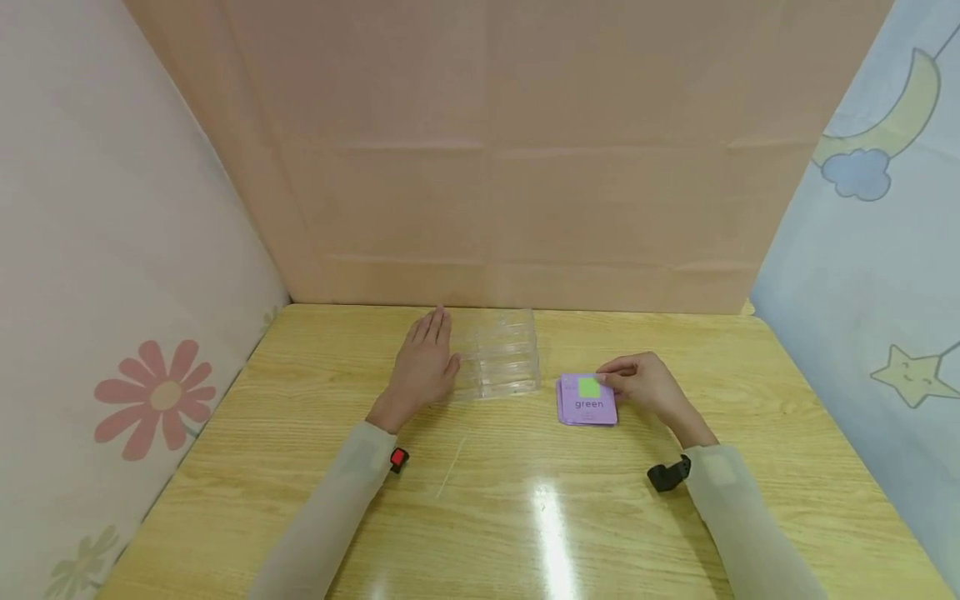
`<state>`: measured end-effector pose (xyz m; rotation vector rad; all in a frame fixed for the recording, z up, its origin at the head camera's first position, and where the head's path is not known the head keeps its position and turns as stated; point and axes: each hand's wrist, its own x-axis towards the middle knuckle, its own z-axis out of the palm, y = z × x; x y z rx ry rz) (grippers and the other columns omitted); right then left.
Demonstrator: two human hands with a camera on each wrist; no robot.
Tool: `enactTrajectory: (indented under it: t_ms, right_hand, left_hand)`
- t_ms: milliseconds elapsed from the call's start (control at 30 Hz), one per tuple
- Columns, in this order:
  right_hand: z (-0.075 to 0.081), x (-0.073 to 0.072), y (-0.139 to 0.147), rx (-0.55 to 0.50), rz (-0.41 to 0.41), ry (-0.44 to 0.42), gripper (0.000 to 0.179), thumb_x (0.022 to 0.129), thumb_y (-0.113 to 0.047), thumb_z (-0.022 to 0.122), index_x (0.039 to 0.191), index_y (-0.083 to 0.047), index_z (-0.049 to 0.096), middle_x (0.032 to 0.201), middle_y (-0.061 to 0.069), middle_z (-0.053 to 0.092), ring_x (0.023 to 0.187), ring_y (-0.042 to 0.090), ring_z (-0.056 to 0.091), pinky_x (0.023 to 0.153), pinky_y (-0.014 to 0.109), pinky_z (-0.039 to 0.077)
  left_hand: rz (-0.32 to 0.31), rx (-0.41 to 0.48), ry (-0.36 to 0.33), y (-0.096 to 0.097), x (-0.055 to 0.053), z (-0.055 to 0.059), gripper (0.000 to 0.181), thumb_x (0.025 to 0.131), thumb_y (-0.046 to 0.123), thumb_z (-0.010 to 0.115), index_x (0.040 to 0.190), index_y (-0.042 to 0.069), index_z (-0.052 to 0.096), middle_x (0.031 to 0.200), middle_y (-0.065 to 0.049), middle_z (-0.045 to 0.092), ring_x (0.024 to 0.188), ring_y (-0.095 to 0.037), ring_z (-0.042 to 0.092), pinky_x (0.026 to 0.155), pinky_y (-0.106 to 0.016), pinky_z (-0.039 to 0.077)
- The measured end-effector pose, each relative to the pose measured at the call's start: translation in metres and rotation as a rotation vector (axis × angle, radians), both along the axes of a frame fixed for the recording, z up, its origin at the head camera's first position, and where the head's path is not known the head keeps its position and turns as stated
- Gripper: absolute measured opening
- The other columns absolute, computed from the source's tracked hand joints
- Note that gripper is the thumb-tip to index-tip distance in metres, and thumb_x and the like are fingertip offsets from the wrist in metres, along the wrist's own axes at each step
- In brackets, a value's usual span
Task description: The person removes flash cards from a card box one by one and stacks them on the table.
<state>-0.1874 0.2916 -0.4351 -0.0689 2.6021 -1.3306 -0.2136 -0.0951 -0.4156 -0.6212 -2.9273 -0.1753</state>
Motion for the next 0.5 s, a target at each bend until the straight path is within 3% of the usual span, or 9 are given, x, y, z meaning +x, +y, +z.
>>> enactTrajectory:
  t_ms: [300,500]
  right_hand:
    - [0.0005,-0.001,-0.0051,0.128,0.003,0.03,0.03,0.103,-0.02,0.069,0.121,0.004,0.076,0.112,0.023,0.077,0.082,0.016,0.072,0.068,0.027,0.063]
    - [-0.0011,-0.003,-0.0076,0.153,-0.003,0.043,0.028,0.102,-0.018,0.069,0.118,0.003,0.077,0.11,0.022,0.077,0.083,0.017,0.071,0.067,0.027,0.062]
  left_hand:
    - [-0.006,0.005,-0.012,-0.0008,-0.0017,-0.0007,0.075,0.111,0.032,0.051,0.165,-0.007,0.017,0.174,-0.025,0.018,0.164,-0.038,0.021,0.136,-0.051,0.017]
    - [-0.01,0.006,-0.006,-0.0024,-0.0023,-0.0019,0.075,0.111,0.032,0.05,0.165,-0.007,0.017,0.174,-0.025,0.019,0.164,-0.038,0.02,0.136,-0.051,0.017]
